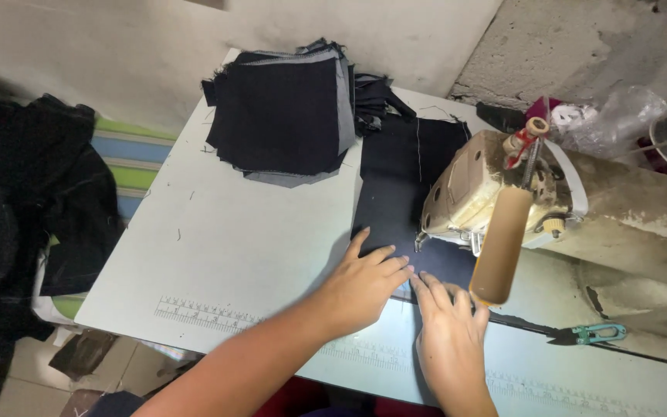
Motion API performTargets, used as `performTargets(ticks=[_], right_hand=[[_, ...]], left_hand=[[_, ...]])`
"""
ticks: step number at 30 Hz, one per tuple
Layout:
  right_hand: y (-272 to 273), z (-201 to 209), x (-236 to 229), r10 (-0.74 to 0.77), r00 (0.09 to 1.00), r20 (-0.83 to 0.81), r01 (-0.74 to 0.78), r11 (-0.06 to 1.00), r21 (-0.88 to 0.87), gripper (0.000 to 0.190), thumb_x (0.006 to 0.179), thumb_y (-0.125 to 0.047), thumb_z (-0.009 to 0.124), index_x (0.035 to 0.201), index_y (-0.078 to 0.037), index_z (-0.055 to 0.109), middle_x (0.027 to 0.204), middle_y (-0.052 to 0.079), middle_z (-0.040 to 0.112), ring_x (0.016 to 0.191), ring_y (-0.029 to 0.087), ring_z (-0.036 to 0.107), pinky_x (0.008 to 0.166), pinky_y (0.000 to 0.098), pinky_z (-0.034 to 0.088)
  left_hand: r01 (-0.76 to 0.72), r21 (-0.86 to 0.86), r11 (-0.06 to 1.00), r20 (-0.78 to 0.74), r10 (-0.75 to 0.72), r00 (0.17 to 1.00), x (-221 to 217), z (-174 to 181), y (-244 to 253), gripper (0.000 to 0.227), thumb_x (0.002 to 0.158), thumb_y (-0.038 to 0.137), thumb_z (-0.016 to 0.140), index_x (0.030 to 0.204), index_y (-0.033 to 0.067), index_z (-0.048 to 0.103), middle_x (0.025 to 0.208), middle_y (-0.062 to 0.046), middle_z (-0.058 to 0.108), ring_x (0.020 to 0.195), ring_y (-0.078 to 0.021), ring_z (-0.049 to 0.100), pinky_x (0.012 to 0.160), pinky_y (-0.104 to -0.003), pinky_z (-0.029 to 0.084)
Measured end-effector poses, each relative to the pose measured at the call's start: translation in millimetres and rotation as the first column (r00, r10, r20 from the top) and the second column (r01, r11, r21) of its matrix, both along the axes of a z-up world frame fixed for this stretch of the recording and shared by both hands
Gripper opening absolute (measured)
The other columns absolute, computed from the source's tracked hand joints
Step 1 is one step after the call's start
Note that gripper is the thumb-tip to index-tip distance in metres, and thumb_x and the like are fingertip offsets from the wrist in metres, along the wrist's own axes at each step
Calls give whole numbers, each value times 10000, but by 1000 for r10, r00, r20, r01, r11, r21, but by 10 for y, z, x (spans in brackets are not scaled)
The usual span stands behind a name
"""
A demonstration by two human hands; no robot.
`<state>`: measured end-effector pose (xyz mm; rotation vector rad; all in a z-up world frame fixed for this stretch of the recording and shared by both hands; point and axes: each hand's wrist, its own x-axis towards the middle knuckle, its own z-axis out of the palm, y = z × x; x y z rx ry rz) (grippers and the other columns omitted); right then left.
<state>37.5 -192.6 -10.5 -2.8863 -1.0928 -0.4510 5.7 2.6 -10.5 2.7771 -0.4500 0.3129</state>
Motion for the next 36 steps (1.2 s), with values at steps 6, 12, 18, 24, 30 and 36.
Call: performTargets(ticks=[6,12,18,24,30,36], right_hand=[[80,-31,43,-56,998,-21,55,997,-62,683,834,15,482,1475,-223,483,1505,-47,523,1204,275,539,935,489,396],[-259,-235,-102,-101,994,-36,102,995,16,814,749,14,509,1506,-279,460,1543,-111,494,1368,230,463,1095,493,337],[-566,-385,-163,-242,960,-142,266,948,177,644,828,-11,553,1365,-361,614,1474,-188,576,1369,161,493,1104,447,379],[-559,-290,-153,-245,941,-232,310,900,307,451,902,-115,559,1216,-394,724,1384,-229,644,1279,137,529,1060,427,383],[-545,-257,-179,-256,932,-258,324,907,269,413,923,-163,552,1232,-389,709,1399,-208,626,1286,139,516,1077,419,374],[-522,-292,-201,-263,938,-225,311,926,215,391,939,-239,545,1285,-375,665,1420,-188,605,1284,153,517,1069,437,408]], left_hand=[[-72,72,995,9,71,997,114,-29,10,560,878,25,512,1425,123,580,1450,-36,597,1377,-321,490,1209,-686,150],[-77,134,988,-119,93,989,367,171,140,480,968,114,476,1433,184,571,1467,-30,571,1393,-326,455,1184,-722,133],[-104,-2,995,164,103,981,1138,295,350,509,787,-59,529,1252,88,675,1307,-90,623,1307,-315,507,1170,-632,275],[-78,82,994,0,79,997,1605,49,332,488,950,275,429,1397,212,614,1526,11,505,1492,-325,333,1162,-705,146],[-156,98,983,-177,172,969,1486,203,306,552,1012,378,262,1504,289,495,1618,72,390,1440,-386,322,1037,-604,267],[-165,107,981,-169,181,969,1477,176,300,566,1016,387,248,1528,273,459,1638,54,364,1462,-374,308,1046,-581,260]])
